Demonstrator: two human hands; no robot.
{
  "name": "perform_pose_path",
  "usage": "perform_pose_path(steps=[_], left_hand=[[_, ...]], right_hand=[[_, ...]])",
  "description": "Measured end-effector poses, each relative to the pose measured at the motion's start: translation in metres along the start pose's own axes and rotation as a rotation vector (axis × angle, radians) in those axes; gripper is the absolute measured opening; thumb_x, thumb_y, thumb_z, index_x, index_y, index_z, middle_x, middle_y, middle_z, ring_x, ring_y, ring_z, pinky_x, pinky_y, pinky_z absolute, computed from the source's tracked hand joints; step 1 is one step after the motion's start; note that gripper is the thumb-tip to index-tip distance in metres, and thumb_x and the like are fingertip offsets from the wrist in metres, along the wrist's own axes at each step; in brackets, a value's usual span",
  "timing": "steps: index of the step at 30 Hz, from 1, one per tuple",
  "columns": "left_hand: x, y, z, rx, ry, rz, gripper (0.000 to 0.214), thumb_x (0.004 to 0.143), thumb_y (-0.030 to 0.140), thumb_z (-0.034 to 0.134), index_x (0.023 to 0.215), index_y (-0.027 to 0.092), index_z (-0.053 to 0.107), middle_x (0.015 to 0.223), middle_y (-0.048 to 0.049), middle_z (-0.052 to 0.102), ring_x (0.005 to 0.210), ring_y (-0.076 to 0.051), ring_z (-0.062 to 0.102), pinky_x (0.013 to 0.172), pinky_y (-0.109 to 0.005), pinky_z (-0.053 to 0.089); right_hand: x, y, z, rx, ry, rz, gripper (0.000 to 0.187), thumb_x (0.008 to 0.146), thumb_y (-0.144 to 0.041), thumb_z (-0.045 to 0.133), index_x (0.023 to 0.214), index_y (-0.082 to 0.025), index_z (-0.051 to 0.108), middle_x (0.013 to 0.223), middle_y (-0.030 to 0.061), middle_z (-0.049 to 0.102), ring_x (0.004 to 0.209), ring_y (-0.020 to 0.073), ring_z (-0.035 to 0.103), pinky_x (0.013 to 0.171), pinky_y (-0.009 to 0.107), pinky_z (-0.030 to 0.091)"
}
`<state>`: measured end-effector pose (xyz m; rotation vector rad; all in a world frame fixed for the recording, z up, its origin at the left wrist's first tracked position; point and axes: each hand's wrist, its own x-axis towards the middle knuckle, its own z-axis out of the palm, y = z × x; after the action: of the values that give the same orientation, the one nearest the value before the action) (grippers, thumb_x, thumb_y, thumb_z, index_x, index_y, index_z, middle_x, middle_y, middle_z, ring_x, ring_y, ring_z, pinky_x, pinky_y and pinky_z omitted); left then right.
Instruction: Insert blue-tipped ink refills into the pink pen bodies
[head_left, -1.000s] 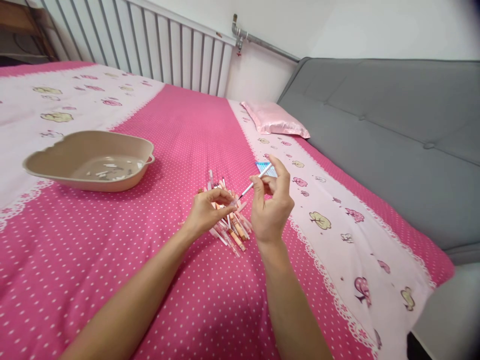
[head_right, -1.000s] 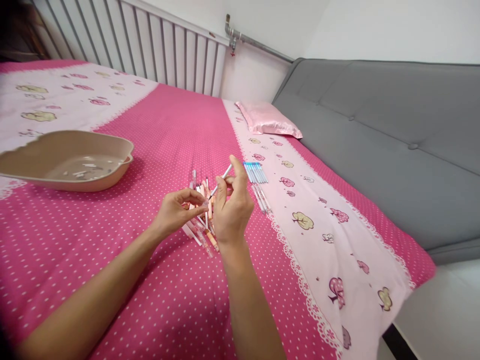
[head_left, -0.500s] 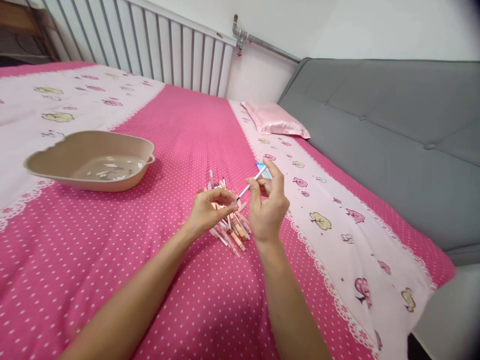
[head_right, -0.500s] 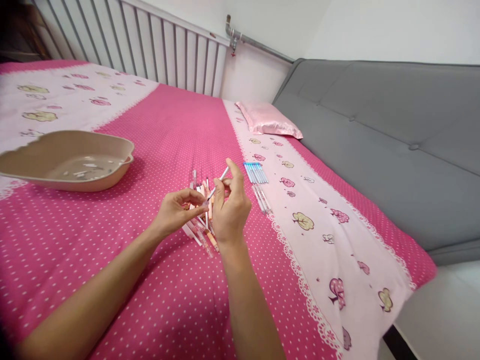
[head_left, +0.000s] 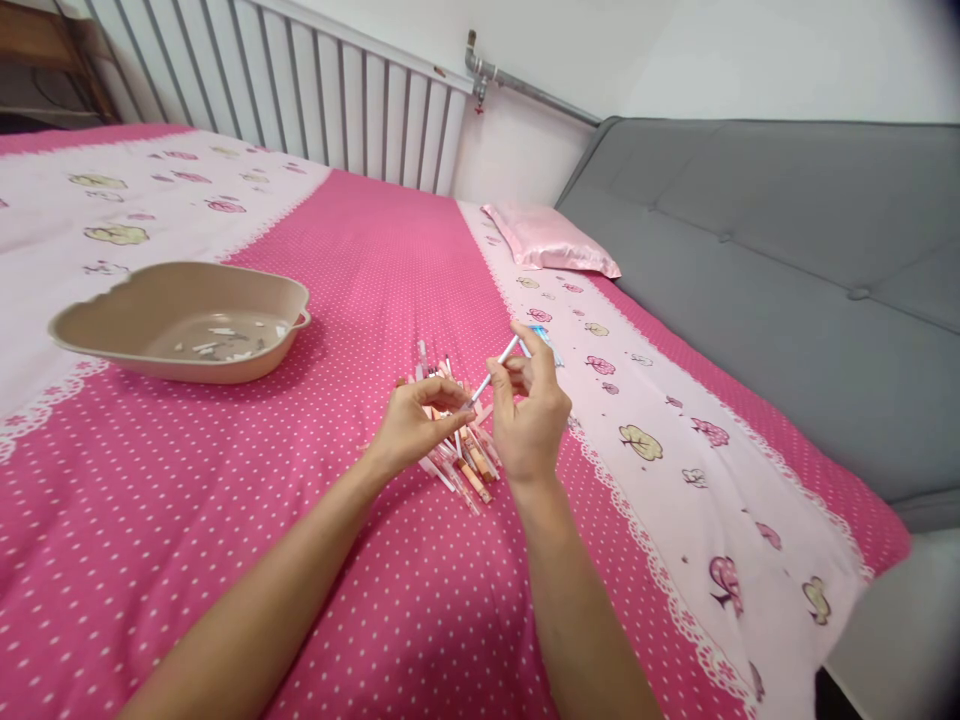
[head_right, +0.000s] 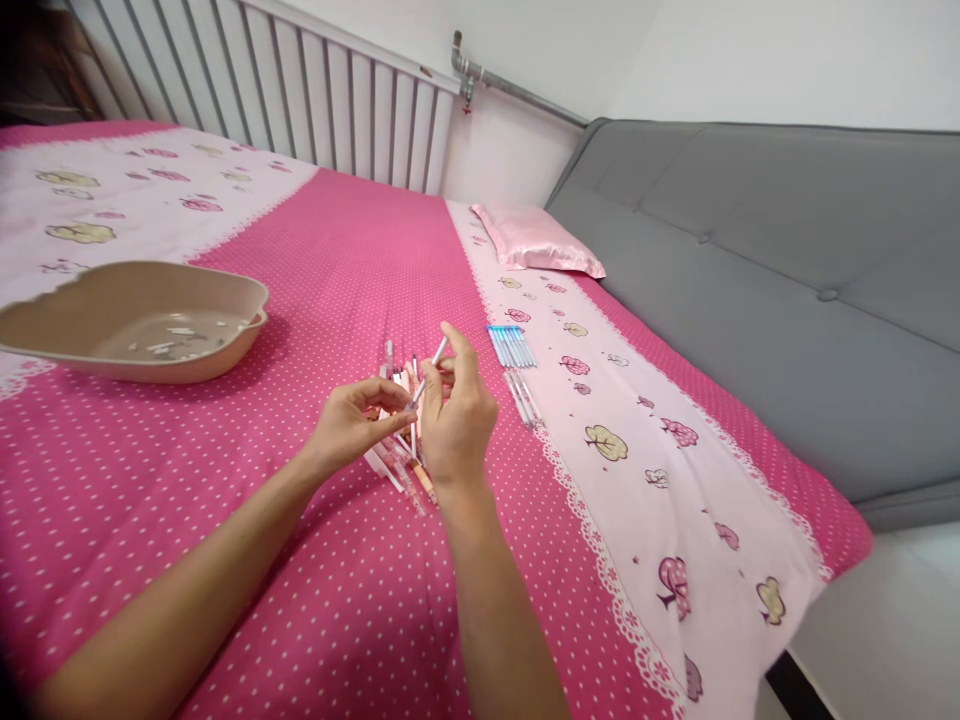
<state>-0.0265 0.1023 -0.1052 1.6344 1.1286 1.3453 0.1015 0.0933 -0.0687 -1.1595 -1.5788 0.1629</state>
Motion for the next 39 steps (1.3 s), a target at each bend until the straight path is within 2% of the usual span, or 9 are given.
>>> perform_pose_path(steps=[10,14,18,24,31,36,39], left_hand=[[0.0016,-0.0028,-0.0012,-0.138,0.023,-0.002,0.022,0.059,0.026,0.075,0.074,0.014,0.064,0.074,-0.0034,0.068,0.067,-0.013,0.063,0.067,-0.025,0.052],[0.0026,-0.0044,-0.0013,-0.244,0.062,-0.039,0.025,0.056,0.023,0.077,0.075,0.014,0.065,0.072,-0.0032,0.068,0.066,-0.013,0.063,0.067,-0.025,0.052],[0.0023,-0.0036,-0.0023,-0.323,0.085,-0.097,0.026,0.055,0.023,0.078,0.076,0.014,0.065,0.07,-0.0037,0.068,0.064,-0.014,0.063,0.062,-0.025,0.052],[0.0021,-0.002,-0.0031,-0.329,0.115,-0.098,0.024,0.057,0.023,0.076,0.076,0.013,0.065,0.07,-0.0044,0.068,0.065,-0.014,0.064,0.064,-0.025,0.051],[0.0028,-0.0028,-0.0012,-0.29,0.124,-0.031,0.022,0.057,0.022,0.076,0.074,0.014,0.064,0.068,-0.0032,0.067,0.063,-0.013,0.063,0.062,-0.025,0.051],[0.0035,-0.0066,-0.003,-0.313,0.099,0.009,0.033,0.059,0.025,0.077,0.087,0.014,0.064,0.079,-0.006,0.069,0.072,-0.016,0.065,0.066,-0.026,0.052],[0.0033,-0.0077,-0.0053,-0.229,0.049,0.009,0.034,0.064,0.03,0.074,0.093,0.014,0.065,0.083,-0.0076,0.07,0.076,-0.018,0.066,0.069,-0.027,0.051]], right_hand=[[-0.0013,0.0023,0.0054,0.012,-0.09,0.013,0.037,0.086,-0.027,0.049,0.123,-0.021,0.047,0.085,0.0015,0.063,0.072,0.0124,0.06,0.064,0.025,0.046],[-0.0016,0.0035,0.0076,-0.01,-0.14,0.011,0.036,0.086,-0.028,0.05,0.121,-0.02,0.05,0.09,0.0039,0.064,0.075,0.0148,0.061,0.065,0.028,0.047],[-0.0026,0.0032,0.0073,-0.022,-0.228,-0.01,0.032,0.088,-0.024,0.043,0.119,-0.021,0.053,0.093,0.0054,0.066,0.079,0.016,0.061,0.069,0.03,0.047],[-0.0028,0.0026,0.0054,-0.027,-0.279,-0.023,0.035,0.086,-0.025,0.048,0.121,-0.023,0.052,0.095,0.0049,0.066,0.081,0.0164,0.062,0.071,0.03,0.049],[-0.0024,0.0038,0.0062,0.031,-0.27,0.009,0.039,0.081,-0.022,0.055,0.12,-0.024,0.052,0.087,0.0022,0.065,0.076,0.0151,0.062,0.071,0.03,0.051],[-0.0024,0.0009,0.0046,0.109,-0.224,0.012,0.038,0.081,-0.018,0.052,0.119,-0.024,0.052,0.086,0.0017,0.065,0.075,0.0136,0.062,0.07,0.028,0.052],[-0.0028,0.0001,0.0047,0.138,-0.191,0.004,0.038,0.081,-0.018,0.052,0.119,-0.024,0.053,0.086,0.0015,0.064,0.076,0.0129,0.061,0.069,0.027,0.052]])
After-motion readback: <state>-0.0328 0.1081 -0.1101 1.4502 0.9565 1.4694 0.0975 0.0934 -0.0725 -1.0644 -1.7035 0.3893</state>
